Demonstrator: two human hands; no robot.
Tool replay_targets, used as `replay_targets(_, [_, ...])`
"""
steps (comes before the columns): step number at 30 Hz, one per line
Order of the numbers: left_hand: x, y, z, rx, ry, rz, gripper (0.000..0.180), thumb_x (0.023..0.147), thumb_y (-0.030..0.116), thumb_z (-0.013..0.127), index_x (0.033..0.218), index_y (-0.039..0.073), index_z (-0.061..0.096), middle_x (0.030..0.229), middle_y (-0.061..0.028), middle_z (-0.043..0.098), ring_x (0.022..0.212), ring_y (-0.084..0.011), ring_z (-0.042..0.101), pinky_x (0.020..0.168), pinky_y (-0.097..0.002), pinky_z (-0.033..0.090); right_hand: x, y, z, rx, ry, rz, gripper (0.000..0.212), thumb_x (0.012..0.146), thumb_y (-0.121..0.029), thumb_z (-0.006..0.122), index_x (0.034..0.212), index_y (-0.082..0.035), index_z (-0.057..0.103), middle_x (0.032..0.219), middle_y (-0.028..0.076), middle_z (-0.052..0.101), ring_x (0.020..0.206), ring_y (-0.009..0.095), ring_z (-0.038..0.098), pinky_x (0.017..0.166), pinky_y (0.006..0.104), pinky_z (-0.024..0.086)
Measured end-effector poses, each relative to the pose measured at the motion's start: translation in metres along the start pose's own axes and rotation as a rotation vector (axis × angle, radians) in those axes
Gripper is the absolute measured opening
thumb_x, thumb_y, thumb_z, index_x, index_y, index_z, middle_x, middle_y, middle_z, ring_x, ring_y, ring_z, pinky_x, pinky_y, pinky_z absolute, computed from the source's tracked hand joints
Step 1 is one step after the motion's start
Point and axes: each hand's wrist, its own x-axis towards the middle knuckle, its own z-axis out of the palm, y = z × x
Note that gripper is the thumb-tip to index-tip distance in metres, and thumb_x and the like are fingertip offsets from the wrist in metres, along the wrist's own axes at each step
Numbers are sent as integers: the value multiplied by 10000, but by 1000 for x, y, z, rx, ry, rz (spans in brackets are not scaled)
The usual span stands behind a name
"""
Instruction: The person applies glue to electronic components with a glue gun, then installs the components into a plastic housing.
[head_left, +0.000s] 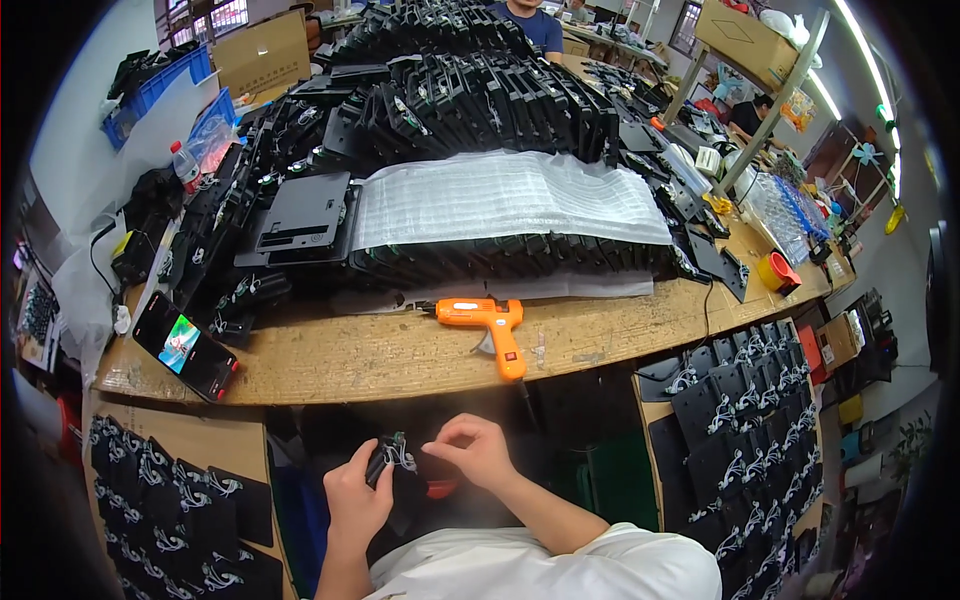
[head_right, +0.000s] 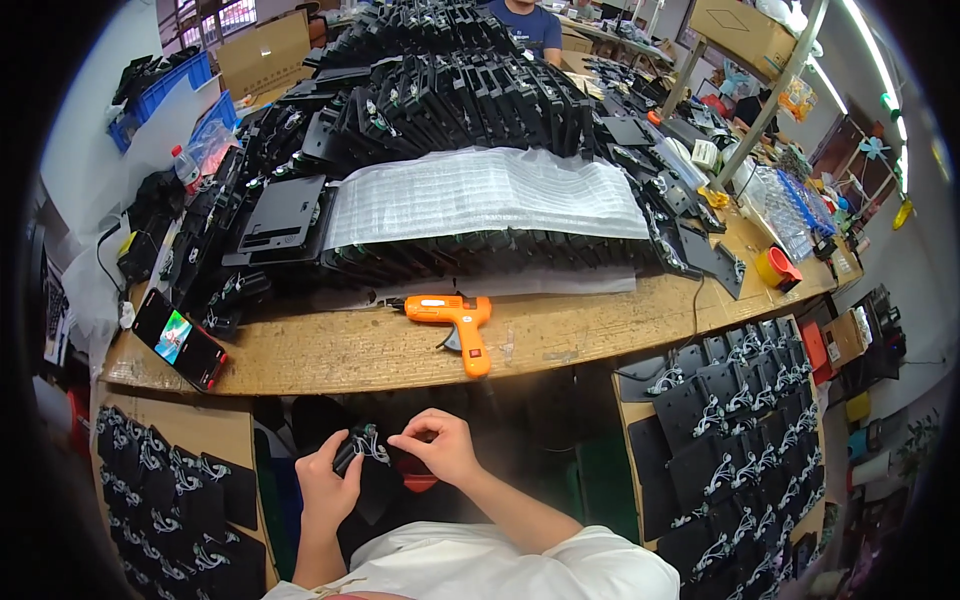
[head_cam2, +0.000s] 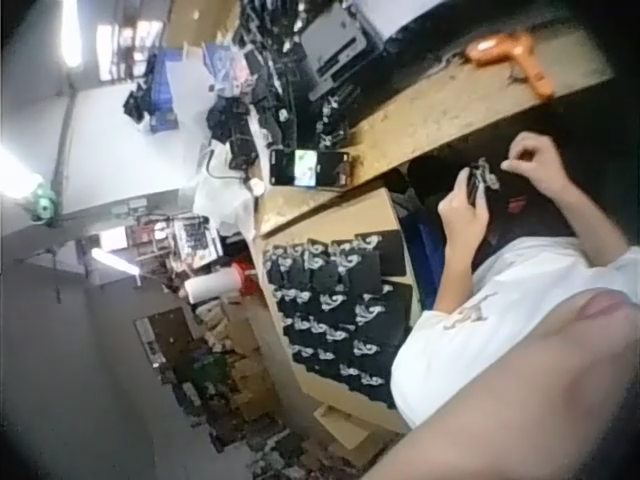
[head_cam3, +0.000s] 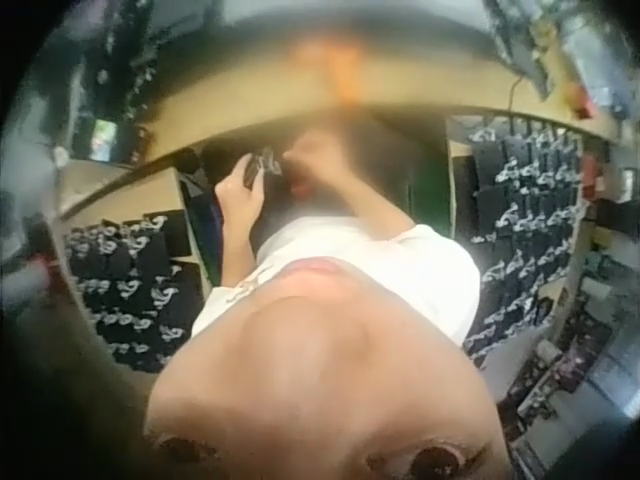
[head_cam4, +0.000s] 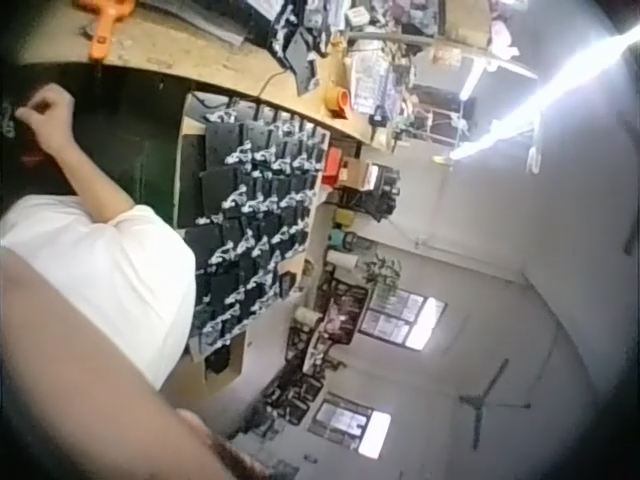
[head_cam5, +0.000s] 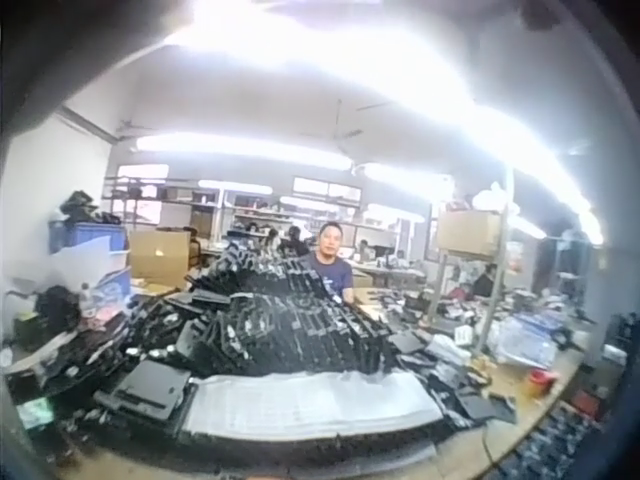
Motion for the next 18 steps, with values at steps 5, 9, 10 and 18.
replay_targets(5, [4,4,1,-11,-12,15,342,766,33,752,1094,-29,680,768,-208,689,671,-347,700,608,-362,537,4,2,0,-37,57,-97,66,835,-43,788,844,10,749,938,67,709,806,124,666,717,248,533])
replay_targets(9, [5,6,0,-14,-23,27,340,766,35,753,1092,-29,680,768,-206,690,663,-343,699,607,-358,539,2,2,4,43,62,-116,74,889,-40,730,920,26,742,923,84,726,806,117,679,722,239,539])
replay_targets(10, [5,5,0,-11,-24,31,338,767,35,753,1091,-28,680,771,-207,691,664,-344,700,609,-356,541,1,3,5,44,61,-116,74,889,-40,730,920,26,742,923,84,726,806,117,679,722,239,539])
replay_targets(18, [0,9,2,-31,-42,31,332,770,39,752,1089,-26,682,784,-208,698,687,-341,711,620,-361,550,-3,16,-1,154,-13,80,160,953,-6,633,1095,34,693,1074,96,721,955,147,690,870,282,545])
